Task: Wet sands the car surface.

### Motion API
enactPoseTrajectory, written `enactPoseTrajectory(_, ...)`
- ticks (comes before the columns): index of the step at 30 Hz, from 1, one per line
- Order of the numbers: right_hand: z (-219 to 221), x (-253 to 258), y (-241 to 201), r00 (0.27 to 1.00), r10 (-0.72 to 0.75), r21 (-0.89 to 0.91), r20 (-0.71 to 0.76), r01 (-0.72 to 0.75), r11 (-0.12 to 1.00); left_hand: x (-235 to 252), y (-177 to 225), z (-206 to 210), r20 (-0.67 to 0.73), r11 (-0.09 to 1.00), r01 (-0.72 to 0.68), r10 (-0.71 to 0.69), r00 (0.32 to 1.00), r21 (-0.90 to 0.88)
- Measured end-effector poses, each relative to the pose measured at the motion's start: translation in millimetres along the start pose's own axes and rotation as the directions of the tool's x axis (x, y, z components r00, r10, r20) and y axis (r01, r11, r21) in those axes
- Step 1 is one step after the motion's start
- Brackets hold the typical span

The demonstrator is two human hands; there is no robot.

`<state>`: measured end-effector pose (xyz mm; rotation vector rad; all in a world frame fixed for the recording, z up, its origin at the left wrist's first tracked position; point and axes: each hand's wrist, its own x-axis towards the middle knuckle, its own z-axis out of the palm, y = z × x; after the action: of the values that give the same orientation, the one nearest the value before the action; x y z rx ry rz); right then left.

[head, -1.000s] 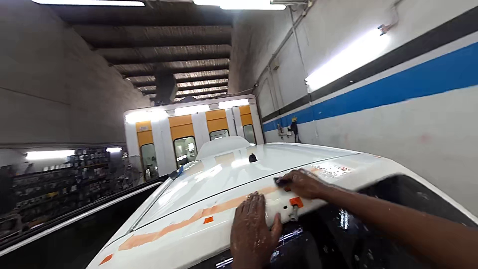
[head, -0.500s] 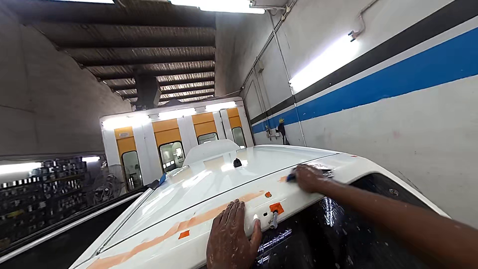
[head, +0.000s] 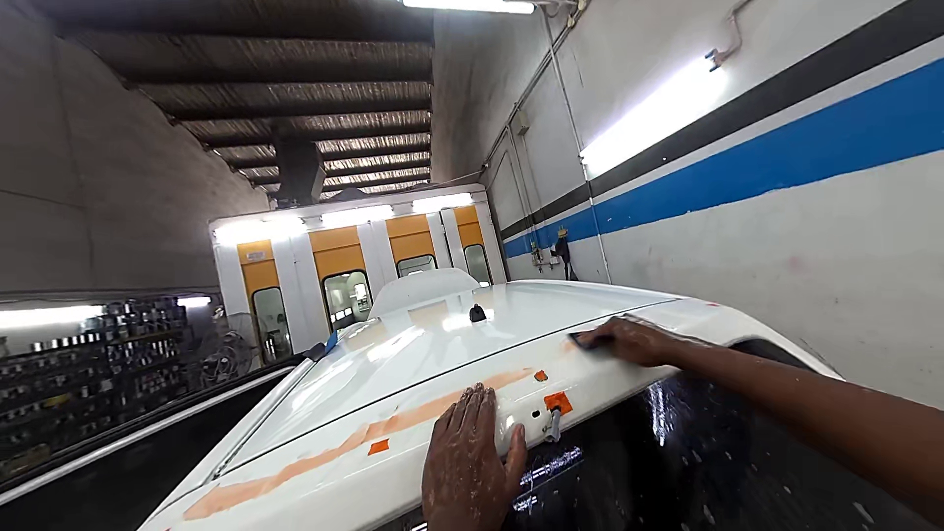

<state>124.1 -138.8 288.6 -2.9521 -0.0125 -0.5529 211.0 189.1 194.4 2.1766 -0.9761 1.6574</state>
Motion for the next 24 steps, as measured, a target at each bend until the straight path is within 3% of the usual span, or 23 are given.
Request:
enactPoseTrajectory(2,3,11,13,0.983,0.185,-0.163,-0.005,-0.183,0.969,0,1,0,0.002,1.0,0.01,-0.01,1.0,0.007)
enactPoseTrajectory(4,16,15,-25,0.997,0.071,-0.175,0.009,-0.069,0.982,2,-2,1,-0.011,1.0,0.009,-0.009,1.0,0.007)
enactPoseTrajectory(6,6,10,-67,0.993,-0.101,-0.06,0.064,0.105,0.993,3,-1,2,-0.022,1.0,0.006,-0.006,1.0,-0.004)
enactPoseTrajectory(8,-2,3,-48,0.99,-0.136,0.039,0.041,0.134,0.99,0,0,-1,-0.005,1.0,-0.008,0.008,1.0,-0.016)
enactPoseTrajectory(10,-10,7,0,0.998,0.068,-0.068,0.01,-0.067,0.995,3,-1,-1,-0.006,1.0,-0.004,0.004,1.0,-0.01)
enactPoseTrajectory(12,-3,15,16,0.97,0.244,-0.212,-0.007,-0.24,0.947,3,0,1,-0.008,1.0,0.012,-0.012,1.0,-0.005)
enactPoseTrajectory(13,3,17,1,0.981,0.196,-0.224,-0.001,-0.191,0.956,4,-1,2,-0.019,1.0,0.012,-0.012,1.0,-0.006)
enactPoseTrajectory(15,10,14,-47,0.998,-0.037,-0.103,0.04,0.041,0.994,3,-2,3,-0.028,1.0,0.005,-0.006,1.0,-0.01)
enactPoseTrajectory(17,3,12,-59,0.984,-0.168,0.009,0.055,0.168,0.986,4,0,3,-0.027,1.0,0.006,-0.006,1.0,-0.015)
enactPoseTrajectory(18,3,9,-43,0.986,-0.166,0.03,0.019,0.165,0.986,1,0,2,-0.019,1.0,0.001,-0.001,1.0,-0.019)
enactPoseTrajectory(21,-3,18,11,0.992,0.129,-0.134,-0.009,-0.129,0.983,3,1,2,-0.032,1.0,0.003,-0.004,0.999,-0.019)
enactPoseTrajectory(22,1,22,7,0.987,0.16,-0.185,0.0,-0.157,0.97,3,-1,3,-0.037,1.0,0.004,-0.005,0.999,-0.011)
enactPoseTrajectory(24,5,20,-35,0.997,0.045,-0.187,0.058,-0.034,0.982,4,-2,4,-0.038,1.0,0.01,-0.01,0.999,-0.003)
